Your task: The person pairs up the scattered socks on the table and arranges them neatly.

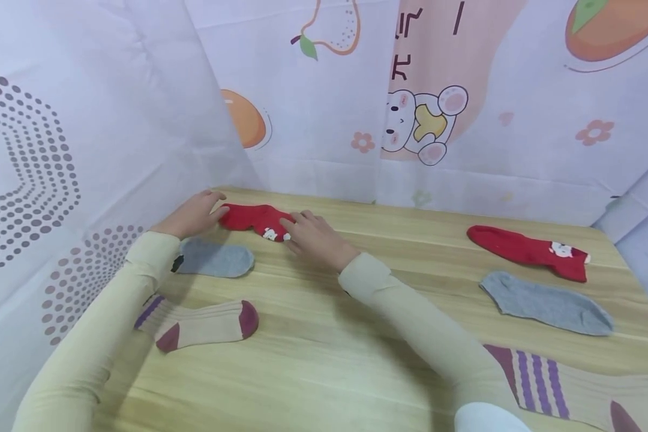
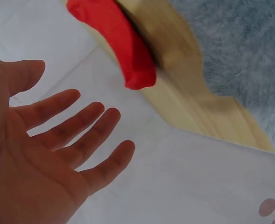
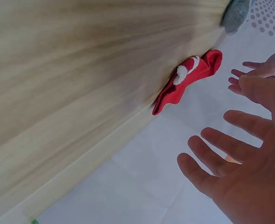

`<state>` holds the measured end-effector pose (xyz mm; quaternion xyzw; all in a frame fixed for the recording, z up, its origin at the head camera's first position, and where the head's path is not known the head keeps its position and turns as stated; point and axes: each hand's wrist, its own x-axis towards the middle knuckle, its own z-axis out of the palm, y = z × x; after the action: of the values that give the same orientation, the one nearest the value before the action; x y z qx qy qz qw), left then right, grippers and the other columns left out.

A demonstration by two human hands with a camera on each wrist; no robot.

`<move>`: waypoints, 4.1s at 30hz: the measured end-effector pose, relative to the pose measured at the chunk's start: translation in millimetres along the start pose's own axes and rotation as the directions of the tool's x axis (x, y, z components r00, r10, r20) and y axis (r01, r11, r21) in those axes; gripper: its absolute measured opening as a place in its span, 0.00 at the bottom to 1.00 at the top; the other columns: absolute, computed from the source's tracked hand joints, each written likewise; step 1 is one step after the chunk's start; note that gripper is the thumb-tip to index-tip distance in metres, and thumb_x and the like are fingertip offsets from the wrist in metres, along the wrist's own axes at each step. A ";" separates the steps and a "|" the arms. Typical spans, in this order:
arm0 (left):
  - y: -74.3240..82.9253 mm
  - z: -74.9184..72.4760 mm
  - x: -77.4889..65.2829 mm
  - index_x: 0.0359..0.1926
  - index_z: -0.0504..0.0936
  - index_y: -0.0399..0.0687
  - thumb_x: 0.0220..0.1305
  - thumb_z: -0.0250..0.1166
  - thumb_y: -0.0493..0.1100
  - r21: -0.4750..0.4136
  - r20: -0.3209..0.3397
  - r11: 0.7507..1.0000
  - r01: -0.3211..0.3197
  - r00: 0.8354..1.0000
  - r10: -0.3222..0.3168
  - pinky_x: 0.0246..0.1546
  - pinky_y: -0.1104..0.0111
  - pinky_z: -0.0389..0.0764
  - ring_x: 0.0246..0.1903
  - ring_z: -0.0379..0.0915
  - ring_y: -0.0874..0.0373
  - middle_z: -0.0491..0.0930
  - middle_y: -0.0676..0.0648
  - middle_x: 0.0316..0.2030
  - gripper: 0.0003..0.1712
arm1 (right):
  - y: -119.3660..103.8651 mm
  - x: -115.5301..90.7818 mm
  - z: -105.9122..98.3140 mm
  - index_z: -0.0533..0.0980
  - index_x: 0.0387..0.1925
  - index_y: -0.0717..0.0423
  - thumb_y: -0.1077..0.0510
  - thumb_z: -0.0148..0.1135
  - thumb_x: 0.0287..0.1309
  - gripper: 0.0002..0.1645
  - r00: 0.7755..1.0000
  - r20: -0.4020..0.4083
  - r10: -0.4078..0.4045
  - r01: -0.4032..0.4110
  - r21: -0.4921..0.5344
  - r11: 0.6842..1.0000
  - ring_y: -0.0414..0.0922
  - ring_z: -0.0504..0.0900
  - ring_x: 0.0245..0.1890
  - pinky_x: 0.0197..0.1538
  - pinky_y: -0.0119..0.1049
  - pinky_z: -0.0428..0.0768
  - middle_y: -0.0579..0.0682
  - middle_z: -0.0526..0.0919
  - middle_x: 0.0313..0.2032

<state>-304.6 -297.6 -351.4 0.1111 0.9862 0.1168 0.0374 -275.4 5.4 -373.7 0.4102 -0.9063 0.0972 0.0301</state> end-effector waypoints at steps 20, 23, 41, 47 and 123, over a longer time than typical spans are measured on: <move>-29.2 18.8 37.1 0.50 0.77 0.27 0.73 0.54 0.41 0.070 0.001 0.996 0.056 0.998 -0.056 0.52 0.47 0.75 0.47 0.75 0.38 0.79 0.29 0.48 0.17 | 6.3 60.3 22.4 0.75 0.59 0.52 0.40 0.52 0.72 0.26 0.986 0.118 0.121 -0.123 0.013 0.992 0.48 0.77 0.50 0.57 0.40 0.77 0.52 0.81 0.50; -32.0 21.7 42.9 0.46 0.79 0.29 0.72 0.55 0.40 0.083 0.005 0.994 0.071 0.997 -0.072 0.45 0.51 0.77 0.39 0.75 0.43 0.80 0.33 0.42 0.15 | 8.0 69.4 28.7 0.72 0.62 0.54 0.42 0.53 0.72 0.27 0.976 0.145 0.162 -0.163 -0.001 0.987 0.48 0.77 0.50 0.56 0.40 0.77 0.52 0.80 0.49; -38.7 35.1 51.7 0.41 0.77 0.29 0.66 0.58 0.32 -0.005 0.077 0.995 0.104 0.992 -0.104 0.43 0.54 0.76 0.37 0.73 0.44 0.80 0.34 0.38 0.07 | 29.1 82.2 42.5 0.75 0.42 0.58 0.51 0.66 0.64 0.15 0.922 0.118 0.369 -0.380 0.097 0.920 0.47 0.73 0.43 0.45 0.39 0.76 0.51 0.76 0.38; -42.8 31.8 45.1 0.36 0.76 0.34 0.67 0.59 0.34 -0.056 0.077 0.994 0.098 0.993 -0.093 0.40 0.56 0.75 0.36 0.72 0.46 0.78 0.38 0.34 0.04 | 33.0 81.0 46.7 0.72 0.41 0.59 0.59 0.62 0.66 0.09 0.957 0.062 0.282 -0.288 0.143 0.947 0.47 0.77 0.36 0.41 0.37 0.78 0.52 0.79 0.34; 117.3 31.7 16.2 0.32 0.83 0.39 0.68 0.65 0.38 -0.194 -0.071 0.933 -0.302 0.953 0.294 0.26 0.66 0.72 0.21 0.68 0.57 0.78 0.49 0.22 0.07 | 115.6 -122.8 -33.9 0.73 0.46 0.57 0.62 0.66 0.63 0.12 0.946 0.000 0.325 -0.310 0.303 0.901 0.48 0.79 0.37 0.42 0.40 0.82 0.54 0.82 0.40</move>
<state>-292.4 -175.7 -354.9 0.2525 0.9415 0.2230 0.0101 -281.6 177.4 -374.5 0.2544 -0.9346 0.2471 -0.0256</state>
